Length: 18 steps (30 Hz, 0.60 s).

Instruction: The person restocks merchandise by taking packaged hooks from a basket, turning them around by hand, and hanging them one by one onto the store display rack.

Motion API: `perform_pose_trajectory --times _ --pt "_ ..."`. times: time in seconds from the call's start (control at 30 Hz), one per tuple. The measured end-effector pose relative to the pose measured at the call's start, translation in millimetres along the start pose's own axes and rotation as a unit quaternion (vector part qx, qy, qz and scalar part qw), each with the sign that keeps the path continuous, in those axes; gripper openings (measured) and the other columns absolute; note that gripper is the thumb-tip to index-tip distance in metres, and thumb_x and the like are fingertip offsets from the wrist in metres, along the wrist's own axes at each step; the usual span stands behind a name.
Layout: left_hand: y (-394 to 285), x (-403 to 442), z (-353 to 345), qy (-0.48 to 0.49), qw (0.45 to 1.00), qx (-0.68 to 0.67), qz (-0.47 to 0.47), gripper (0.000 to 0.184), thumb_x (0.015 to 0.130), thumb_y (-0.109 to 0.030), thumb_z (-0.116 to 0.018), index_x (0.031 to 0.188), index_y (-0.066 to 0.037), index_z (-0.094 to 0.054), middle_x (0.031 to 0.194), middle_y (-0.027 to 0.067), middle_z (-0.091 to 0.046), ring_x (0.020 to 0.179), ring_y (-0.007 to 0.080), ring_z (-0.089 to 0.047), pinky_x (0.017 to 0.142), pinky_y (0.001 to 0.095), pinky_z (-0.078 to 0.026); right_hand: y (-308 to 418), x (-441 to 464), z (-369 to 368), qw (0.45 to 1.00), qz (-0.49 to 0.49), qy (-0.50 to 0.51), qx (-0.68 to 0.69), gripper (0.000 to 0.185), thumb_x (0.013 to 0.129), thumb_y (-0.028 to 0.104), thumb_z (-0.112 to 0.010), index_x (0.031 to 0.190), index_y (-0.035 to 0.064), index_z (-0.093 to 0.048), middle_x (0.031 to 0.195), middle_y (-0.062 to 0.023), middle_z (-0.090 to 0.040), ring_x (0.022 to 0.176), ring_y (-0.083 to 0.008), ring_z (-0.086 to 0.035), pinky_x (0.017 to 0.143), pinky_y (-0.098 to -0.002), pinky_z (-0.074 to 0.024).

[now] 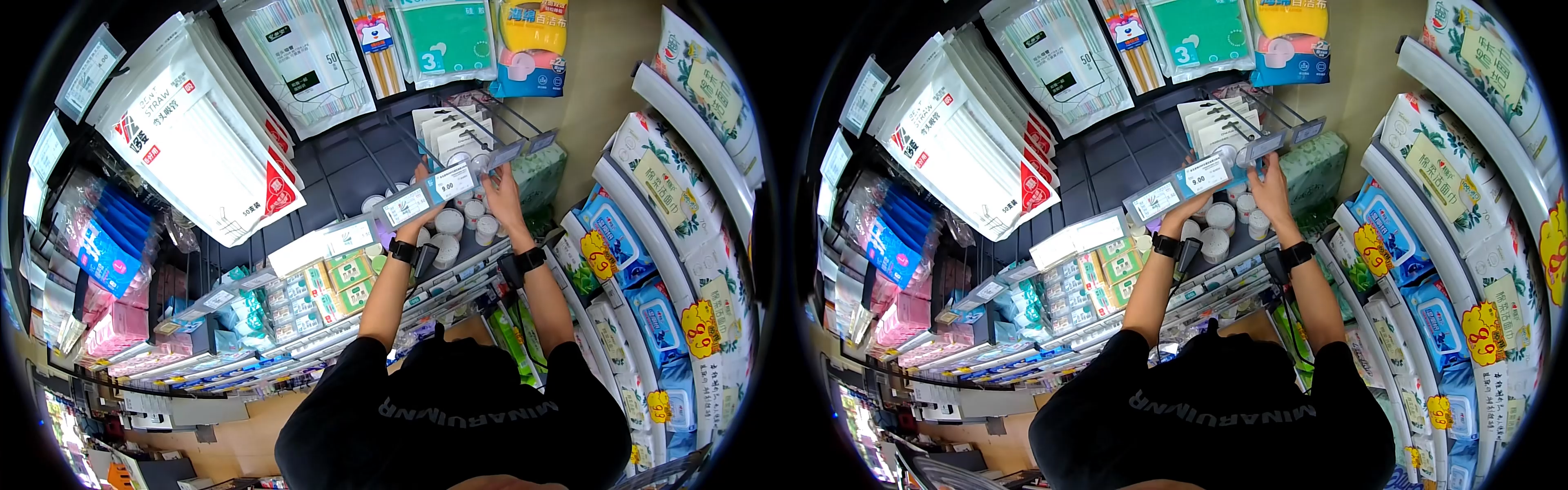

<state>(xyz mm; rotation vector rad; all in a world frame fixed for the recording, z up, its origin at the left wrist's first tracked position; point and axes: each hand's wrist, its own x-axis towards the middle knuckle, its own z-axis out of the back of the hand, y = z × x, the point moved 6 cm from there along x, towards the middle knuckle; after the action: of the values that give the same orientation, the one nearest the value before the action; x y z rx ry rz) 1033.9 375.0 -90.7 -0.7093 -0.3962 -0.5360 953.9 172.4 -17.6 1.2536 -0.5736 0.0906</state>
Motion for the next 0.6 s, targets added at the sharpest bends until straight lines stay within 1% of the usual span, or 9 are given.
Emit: perform_pose_trajectory --times 0.03,0.13,0.23,0.33,0.37,0.47,0.53,0.57,0.6 --pt "0.1 0.0 -2.3 -0.012 1.0 0.013 -0.015 0.088 0.097 -0.06 -0.061 0.158 -0.002 -0.032 0.164 0.0281 -0.024 0.148 0.0461 -0.029 0.125 0.049 -0.018 -1.4 -0.6 0.2 1.0 -0.015 0.002 -0.013 0.05 0.096 0.013 -0.065 0.138 -0.0049 -0.044 0.137 -0.0282 -0.058 0.128 -0.0398 -0.057 0.107 -0.0444 -0.0471" --pt "-13.6 -3.5 9.2 -0.081 0.995 -0.024 -0.054 0.085 0.095 -0.058 -0.065 0.155 -0.003 -0.039 0.156 0.0271 -0.041 0.14 0.0395 -0.043 0.124 0.0446 -0.019 -1.1 -4.4 2.1 1.0 -0.006 0.0 -0.015 0.053 0.096 0.015 -0.065 0.14 -0.0048 -0.043 0.141 -0.0288 -0.054 0.133 -0.0412 -0.054 0.109 -0.0454 -0.0451" --pt "-28.9 -2.9 23.2 -0.038 0.985 -0.169 0.002 0.082 0.093 -0.056 -0.069 0.151 -0.003 -0.045 0.143 0.0233 -0.057 0.134 0.0322 -0.053 0.122 0.042 -0.024 3.5 -19.2 10.2 0.999 0.009 -0.025 -0.039 0.058 0.096 0.016 -0.066 0.143 -0.0045 -0.041 0.145 -0.0283 -0.051 0.135 -0.0416 -0.051 0.11 -0.0458 -0.0439" --pt "-65.6 -11.1 40.6 0.077 0.962 -0.256 0.054 0.081 0.091 -0.055 -0.072 0.146 0.0 -0.049 0.136 0.0191 -0.063 0.129 0.0291 -0.057 0.118 0.0389 -0.032 9.9 -40.3 19.7 0.999 -0.016 -0.02 -0.025 0.058 0.097 0.015 -0.066 0.146 -0.0024 -0.04 0.147 -0.0265 -0.051 0.137 -0.0399 -0.051 0.11 -0.0455 -0.0442" --pt "-95.9 -18.3 64.9 0.114 0.95 -0.264 0.12 0.082 0.089 -0.049 -0.076 0.144 0.004 -0.048 0.135 0.0254 -0.062 0.132 0.0324 -0.054 0.117 0.0424 -0.033 15.8 -48.0 24.4 0.999 -0.016 -0.02 -0.025 0.058 0.097 0.015 -0.066 0.146 -0.0024 -0.04 0.147 -0.0265 -0.051 0.137 -0.0399 -0.051 0.11 -0.0455 -0.0442" --pt "-91.6 -38.7 60.9 0.032 0.97 -0.21 0.12 0.083 0.085 -0.045 -0.081 0.141 0.007 -0.049 0.131 0.0312 -0.062 0.135 0.0359 -0.05 0.118 0.0448 -0.032 26.8 -75.5 38.1 1.0 -0.023 0.002 0.016 0.057 0.098 0.012 -0.065 0.147 0.0002 -0.04 0.145 -0.0239 -0.053 0.135 -0.0357 -0.054 0.108 -0.0428 -0.0459" --pt "-121.5 -55.7 85.1 0.042 0.951 -0.257 0.165 0.096 0.082 -0.048 -0.084 0.146 0.009 -0.041 0.146 0.0291 -0.048 0.138 0.0348 -0.046 0.114 0.038 -0.036 29.1 -95.4 44.9 0.991 -0.054 0.062 0.106 0.055 0.098 0.01 -0.064 0.147 0.0021 -0.041 0.143 -0.0212 -0.056 0.131 -0.0314 -0.057 0.105 -0.0397 -0.0474" --pt "-112.0 -66.3 77.7 -0.025 0.974 -0.192 0.118 0.101 0.081 -0.043 -0.085 0.15 0.01 -0.033 0.15 0.0292 -0.041 0.141 0.0368 -0.042 0.114 0.0389 -0.036 35.2 -106.7 51.6 0.99 -0.051 0.071 0.109 0.052 0.099 0.01 -0.064 0.146 0.0025 -0.043 0.139 -0.0176 -0.06 0.125 -0.0253 -0.061 0.101 -0.0354 -0.0493" --pt "-109.6 -80.6 72.6 -0.063 0.97 -0.192 0.134 0.094 0.083 -0.04 -0.084 0.147 0.011 -0.036 0.15 0.0324 -0.039 0.139 0.0431 -0.042 0.116 0.0429 -0.035 44.5 -117.9 60.7 0.991 -0.051 0.067 0.105 0.052 0.099 0.01 -0.064 0.146 0.0025 -0.043 0.139 -0.0176 -0.06 0.125 -0.0253 -0.061 0.101 -0.0354 -0.0493"
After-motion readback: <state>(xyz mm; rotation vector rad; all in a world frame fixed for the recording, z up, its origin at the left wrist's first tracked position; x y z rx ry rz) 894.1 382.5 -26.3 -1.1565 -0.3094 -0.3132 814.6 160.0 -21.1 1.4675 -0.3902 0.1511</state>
